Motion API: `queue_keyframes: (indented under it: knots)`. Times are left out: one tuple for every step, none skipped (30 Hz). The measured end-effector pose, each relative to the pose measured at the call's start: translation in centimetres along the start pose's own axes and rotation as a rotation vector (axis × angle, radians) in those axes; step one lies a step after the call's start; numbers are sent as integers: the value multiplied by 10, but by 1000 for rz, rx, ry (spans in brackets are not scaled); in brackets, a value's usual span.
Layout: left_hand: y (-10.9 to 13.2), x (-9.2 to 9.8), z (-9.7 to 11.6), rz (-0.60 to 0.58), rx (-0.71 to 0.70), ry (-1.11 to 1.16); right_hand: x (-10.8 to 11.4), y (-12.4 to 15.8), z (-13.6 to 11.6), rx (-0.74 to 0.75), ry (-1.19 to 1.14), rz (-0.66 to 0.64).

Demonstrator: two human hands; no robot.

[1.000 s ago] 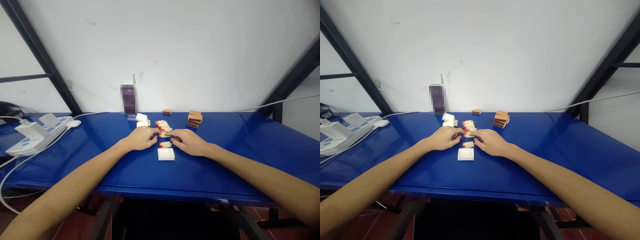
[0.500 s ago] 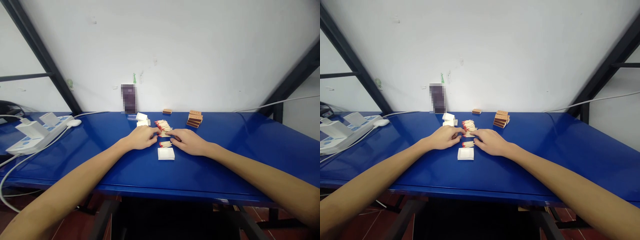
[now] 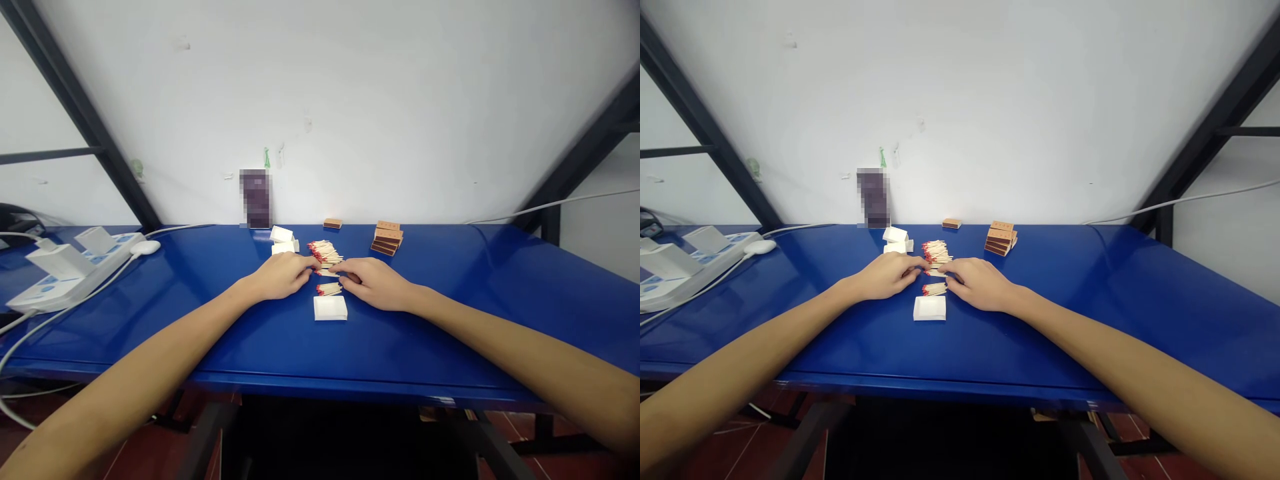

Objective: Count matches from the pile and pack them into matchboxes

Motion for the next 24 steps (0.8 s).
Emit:
queue_keyframes:
  knots:
    - [0,-1,0,0,-2,-1,0,0,0,-3,-3,-3]
    - [0,-1,-1,0,-4,-2,0,0,0,-6,-7,-7]
    - [0,-1,-1,0,-6,-2,0,0,0,-6,-12,-9]
    - [0,-2,-1,-1,-7,-1,0,0,-1,-3,-17,-10]
    - [0,-2,-1,-1,-8,2,0,0,-1,3,-20,-8]
    - [0,-2,-1,-1,-10,4,0,0,-1,13,-23,-5]
    - [0,-2,-1,0,-13,4,1,0,-2,21,-26,0]
    - [0,-2,-1,0,-17,5,1,1,-2,28,-28,5]
    - [0,-3,0,-1,-22,6,1,1,-2,32,-30,11]
    - [0,-3,0,-2,-28,6,1,1,-1,34,-31,15]
    - [0,-3,0,-3,-32,6,1,1,-1,35,-33,17]
    - [0,-3,0,-4,-35,7,1,1,-1,37,-34,18]
    - [0,-3,0,-3,-36,7,1,1,-1,39,-34,19]
    - [0,-3,0,-3,-37,8,1,1,-2,40,-35,19]
    - [0,-3,0,-2,-37,9,2,1,-2,41,-36,19]
    - [0,-3,0,-3,-36,11,2,1,-2,42,-37,19]
    - [0,-3,0,-2,-34,12,2,1,-2,41,-38,21]
    - [0,-3,1,-2,-34,13,2,1,-2,41,-40,21]
    - [1,-3,1,0,-35,13,2,1,-2,42,-42,21]
    - [1,-3,1,1,-36,12,2,1,-2,41,-43,19]
    - [1,-2,1,2,-37,11,2,1,-2,40,-44,18]
    - [1,-2,1,3,-38,10,2,1,-2,39,-45,16]
    - [1,-3,1,2,-39,10,2,1,-2,38,-46,14]
    - [1,-3,1,1,-39,10,1,1,-2,36,-47,13]
Point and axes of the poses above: each hand's wrist, its own y-axis away from the middle knuckle, its own x-axis out of the back of the hand, z = x × y, the point moved 9 cm from there along -y, towards the middle knuckle, and after that the axes turned 9 degrees about -z, right-handed, at the moved point
